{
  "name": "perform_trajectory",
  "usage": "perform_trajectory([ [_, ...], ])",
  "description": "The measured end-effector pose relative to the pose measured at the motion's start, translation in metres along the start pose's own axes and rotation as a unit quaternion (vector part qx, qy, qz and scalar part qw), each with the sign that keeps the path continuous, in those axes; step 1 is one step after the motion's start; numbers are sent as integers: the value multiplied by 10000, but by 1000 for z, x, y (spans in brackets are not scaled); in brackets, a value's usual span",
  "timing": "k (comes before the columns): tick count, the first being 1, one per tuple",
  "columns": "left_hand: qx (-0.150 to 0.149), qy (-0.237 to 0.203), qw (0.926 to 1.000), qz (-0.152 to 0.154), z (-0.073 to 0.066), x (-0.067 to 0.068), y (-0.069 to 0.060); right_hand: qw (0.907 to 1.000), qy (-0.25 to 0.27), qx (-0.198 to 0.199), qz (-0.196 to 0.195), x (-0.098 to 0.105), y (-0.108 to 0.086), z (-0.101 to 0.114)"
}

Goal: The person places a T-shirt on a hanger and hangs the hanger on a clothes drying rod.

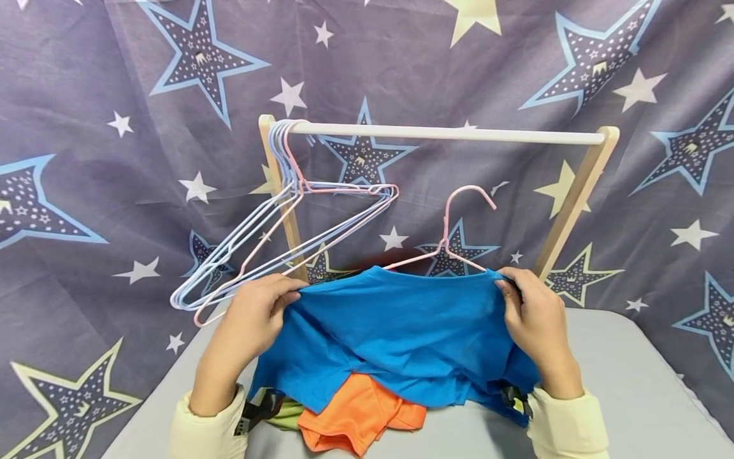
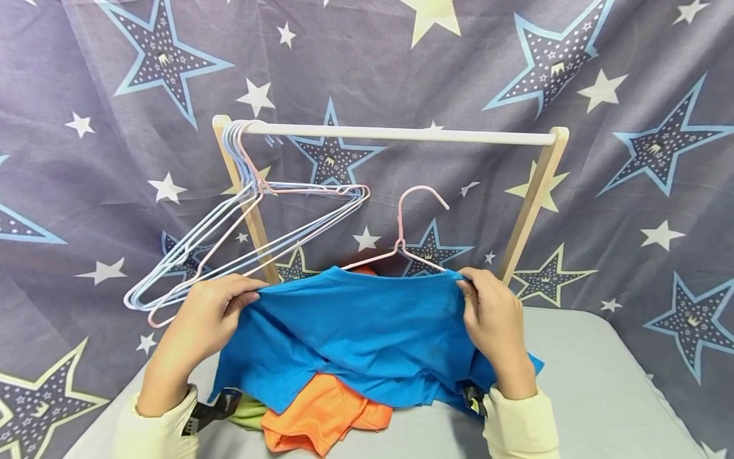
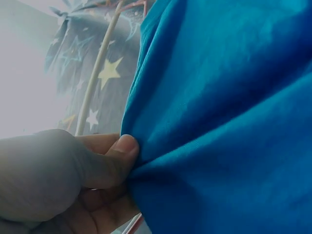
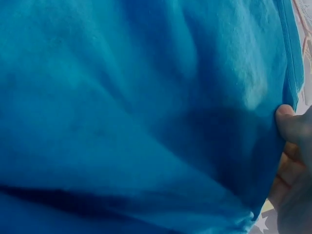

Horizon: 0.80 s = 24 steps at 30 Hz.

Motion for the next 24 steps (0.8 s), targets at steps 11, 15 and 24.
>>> perform_trajectory([
  [11,310,20,9970,709,12,-6,-7,9997,114,155,138,-4,-1,7],
  [15,419,116,9911,1255,8,-20,-9,9997,97,141,193,-8,-2,13],
  [24,-134,947,9952,202,-25,-27,6,9996,-7,133,266,-19,-4,21],
])
Point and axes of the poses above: each hand's wrist, its own y-axis towards the middle knuckle, its own x-axis out of the back of the hand, z = x × y, the point moved 10 cm from there along y, towards the middle knuckle, and after that the axes turned 10 degrees about -x, right-handed, at the moved point
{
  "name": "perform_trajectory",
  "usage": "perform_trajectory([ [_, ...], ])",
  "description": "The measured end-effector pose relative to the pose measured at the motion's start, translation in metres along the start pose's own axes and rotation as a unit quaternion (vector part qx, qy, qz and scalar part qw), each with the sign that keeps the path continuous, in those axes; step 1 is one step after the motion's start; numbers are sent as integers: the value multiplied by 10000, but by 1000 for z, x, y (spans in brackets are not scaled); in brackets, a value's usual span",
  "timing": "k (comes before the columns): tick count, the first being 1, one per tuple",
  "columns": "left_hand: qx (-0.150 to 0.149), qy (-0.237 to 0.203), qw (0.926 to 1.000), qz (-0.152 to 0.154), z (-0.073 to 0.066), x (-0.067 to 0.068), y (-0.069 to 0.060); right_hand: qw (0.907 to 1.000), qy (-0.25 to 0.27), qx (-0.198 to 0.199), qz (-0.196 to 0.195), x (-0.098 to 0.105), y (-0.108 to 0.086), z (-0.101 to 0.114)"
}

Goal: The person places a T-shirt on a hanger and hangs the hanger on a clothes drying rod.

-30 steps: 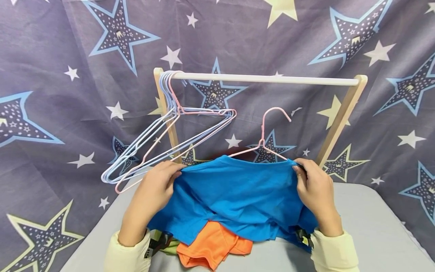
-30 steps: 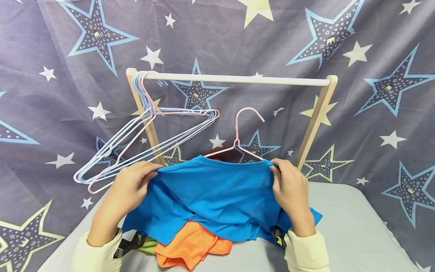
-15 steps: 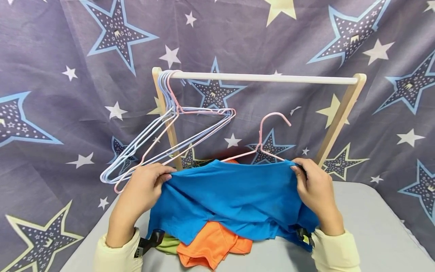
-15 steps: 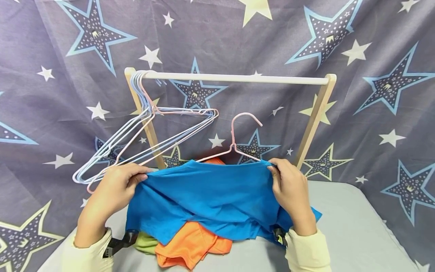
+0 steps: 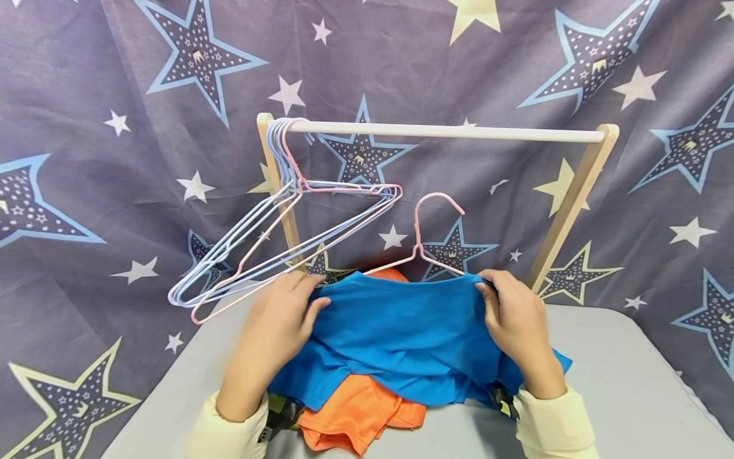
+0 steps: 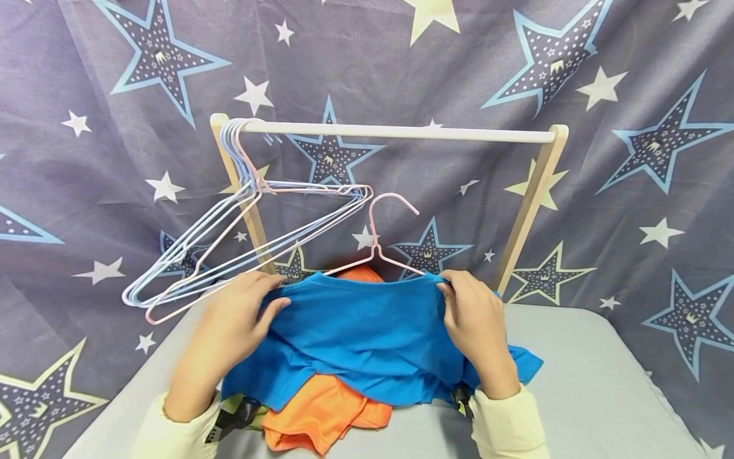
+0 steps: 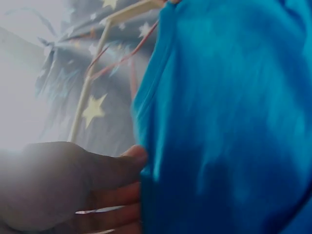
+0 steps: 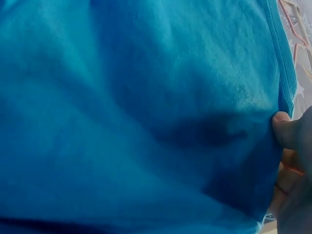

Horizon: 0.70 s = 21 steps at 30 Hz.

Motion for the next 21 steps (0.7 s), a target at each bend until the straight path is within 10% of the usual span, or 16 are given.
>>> perform_trajectory([
  [8,-336,182,9966,-730,-15,-7,6,10000,-15,97,-11,-6,-2,7],
  [21,-195,313,9954,-883,-8,-13,4,9945,261,825,593,-13,-3,9],
])
Point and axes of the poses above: each hand's wrist, its own y-axis towards the middle knuckle, its own x-axis out of the back of the hand, z = x × y, the point moved 10 cm from there along y, towards the middle knuckle, and after that the axes turned 10 degrees about -x, right-handed, at the moved point
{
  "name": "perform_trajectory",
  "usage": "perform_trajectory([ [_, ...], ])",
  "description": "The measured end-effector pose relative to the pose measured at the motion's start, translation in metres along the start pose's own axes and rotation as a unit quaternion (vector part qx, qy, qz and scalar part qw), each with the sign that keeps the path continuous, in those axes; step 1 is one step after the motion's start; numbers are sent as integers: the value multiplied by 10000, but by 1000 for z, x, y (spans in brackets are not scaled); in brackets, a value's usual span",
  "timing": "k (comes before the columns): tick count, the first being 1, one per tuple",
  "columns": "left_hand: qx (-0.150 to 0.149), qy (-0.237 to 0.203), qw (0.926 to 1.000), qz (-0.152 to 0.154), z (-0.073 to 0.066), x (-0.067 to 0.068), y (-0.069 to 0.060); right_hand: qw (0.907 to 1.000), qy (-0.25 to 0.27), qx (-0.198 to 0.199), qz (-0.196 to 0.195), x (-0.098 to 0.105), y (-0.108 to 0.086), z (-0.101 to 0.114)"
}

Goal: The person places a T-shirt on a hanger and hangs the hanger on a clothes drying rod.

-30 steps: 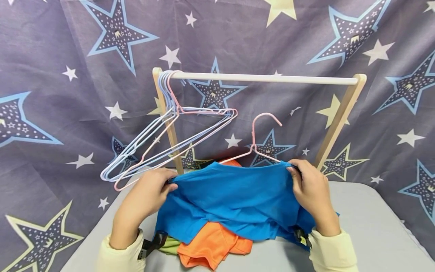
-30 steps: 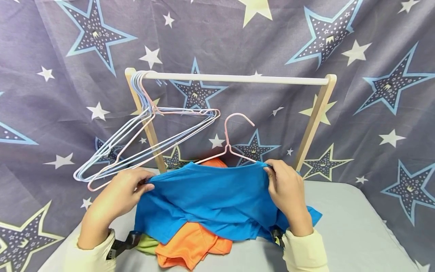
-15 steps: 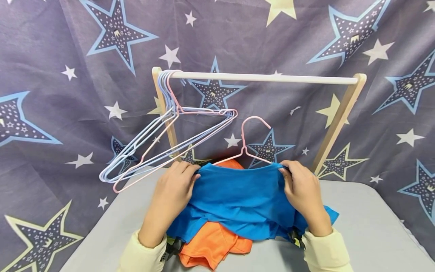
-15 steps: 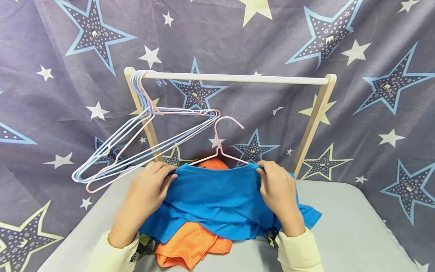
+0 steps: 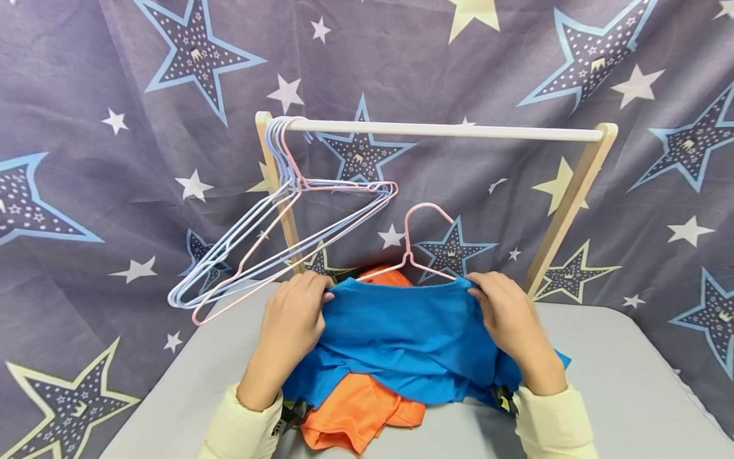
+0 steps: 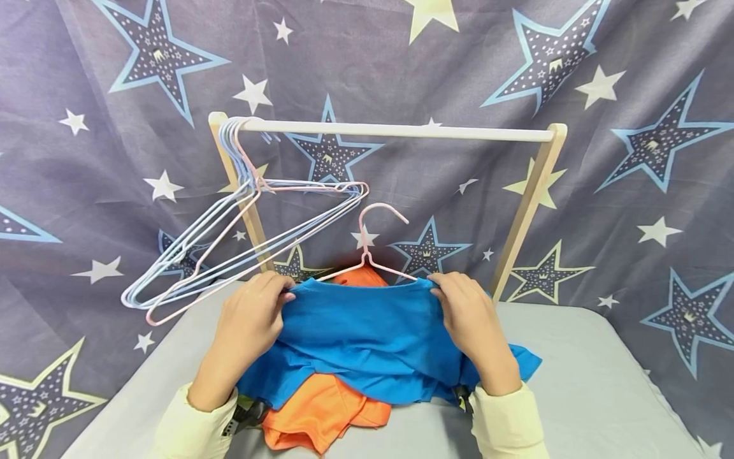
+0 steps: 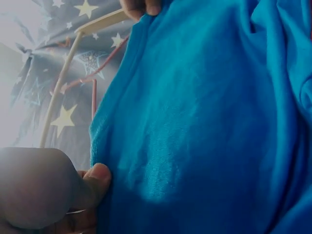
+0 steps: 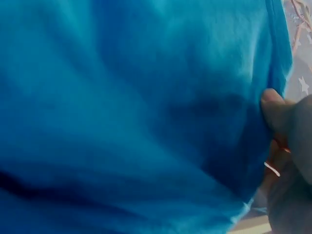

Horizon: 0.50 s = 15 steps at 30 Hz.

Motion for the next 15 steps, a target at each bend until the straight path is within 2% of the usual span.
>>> perform_trajectory([
  [3,83,95,9999,13,2,-2,-1,9993,-118,108,345,-6,-2,-4],
  [7,101,149,9998,119,1,-6,-2,9972,-309,9,685,-14,-5,-9],
  [12,144,175,9996,154,-1,-7,-2,9921,-492,-618,973,-16,-5,-13],
  [15,179,173,9996,165,-2,-8,-2,9897,-498,-941,956,-14,-3,-12],
])
Point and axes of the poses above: each hand's wrist, its own y-axis towards the middle knuckle, its own x-axis out of the back of the hand, z = x × y, the point moved 10 cm from there along y, towards the middle knuckle, and after that the axes turned 10 degrees about -x, right-handed, at the moved point
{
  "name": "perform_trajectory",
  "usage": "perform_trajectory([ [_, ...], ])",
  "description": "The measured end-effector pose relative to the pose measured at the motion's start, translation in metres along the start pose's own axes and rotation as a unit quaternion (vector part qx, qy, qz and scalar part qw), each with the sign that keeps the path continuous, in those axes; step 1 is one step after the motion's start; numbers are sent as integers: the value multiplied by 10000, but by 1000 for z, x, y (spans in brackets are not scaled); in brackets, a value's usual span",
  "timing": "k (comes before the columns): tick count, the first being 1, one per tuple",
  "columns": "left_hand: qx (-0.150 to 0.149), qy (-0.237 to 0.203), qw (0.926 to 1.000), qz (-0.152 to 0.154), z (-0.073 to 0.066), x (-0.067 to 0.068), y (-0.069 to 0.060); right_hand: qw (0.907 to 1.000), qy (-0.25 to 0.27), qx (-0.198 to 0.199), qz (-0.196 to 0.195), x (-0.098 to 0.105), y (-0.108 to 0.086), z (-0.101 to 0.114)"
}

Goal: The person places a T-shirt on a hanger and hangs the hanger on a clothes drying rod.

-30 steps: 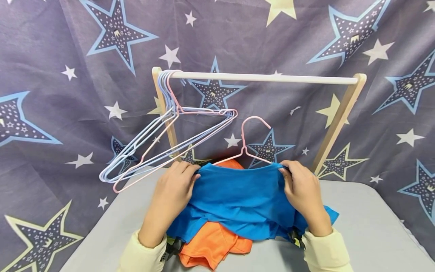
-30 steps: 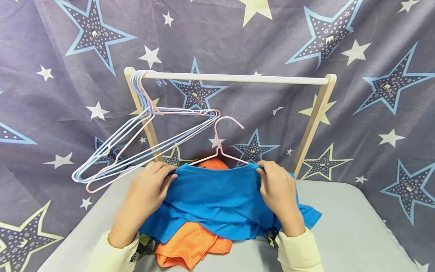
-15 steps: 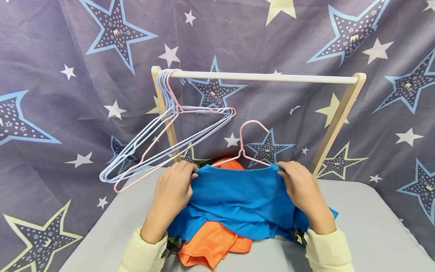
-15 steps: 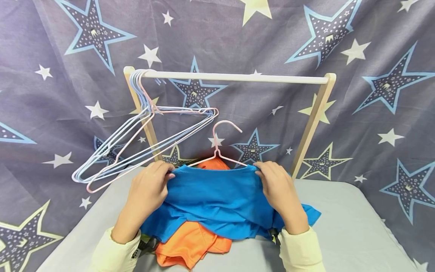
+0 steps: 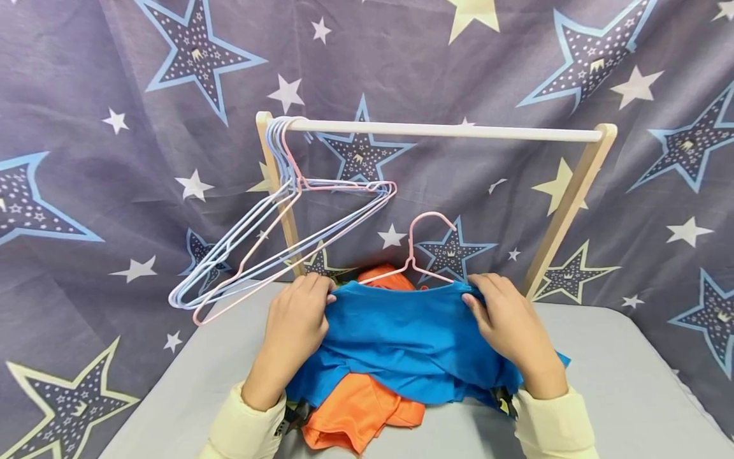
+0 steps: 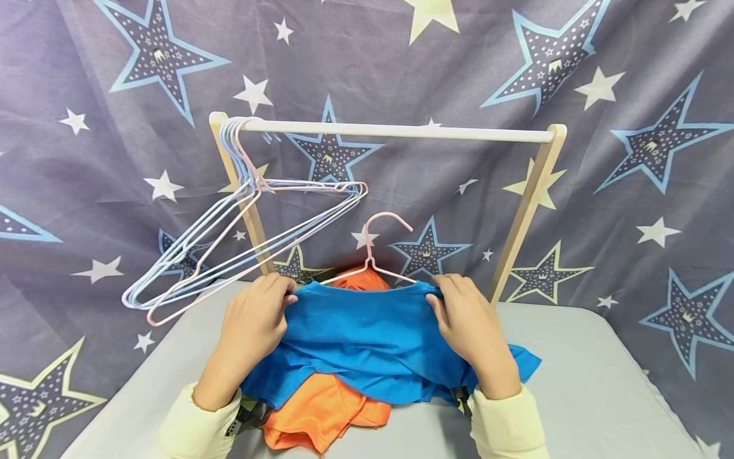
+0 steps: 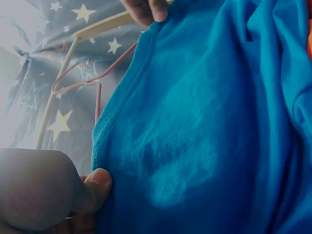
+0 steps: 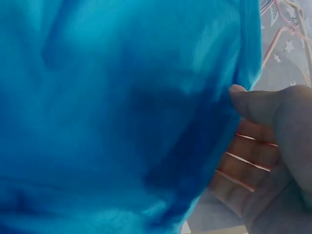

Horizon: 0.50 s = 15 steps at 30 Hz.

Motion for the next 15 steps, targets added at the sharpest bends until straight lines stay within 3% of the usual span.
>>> perform_trajectory([
  [7,-14,-36,10000,91,-3,-7,1,9952,184,-202,-941,13,1,13],
  [12,-30,-13,10000,-7,-4,-9,0,9821,763,-321,-1690,19,-1,22],
  [15,-28,-29,10000,-11,-6,-9,1,9750,1053,-323,-1929,18,-3,28],
])
Point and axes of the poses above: each hand's wrist, its own y-axis towards the middle knuckle, its own x-axis out of the back of the hand, z = x × y, the point moved 10 cm from there along y, towards the middle knuckle, and after that the axes turned 10 degrees about -x, right-handed, at the moved point
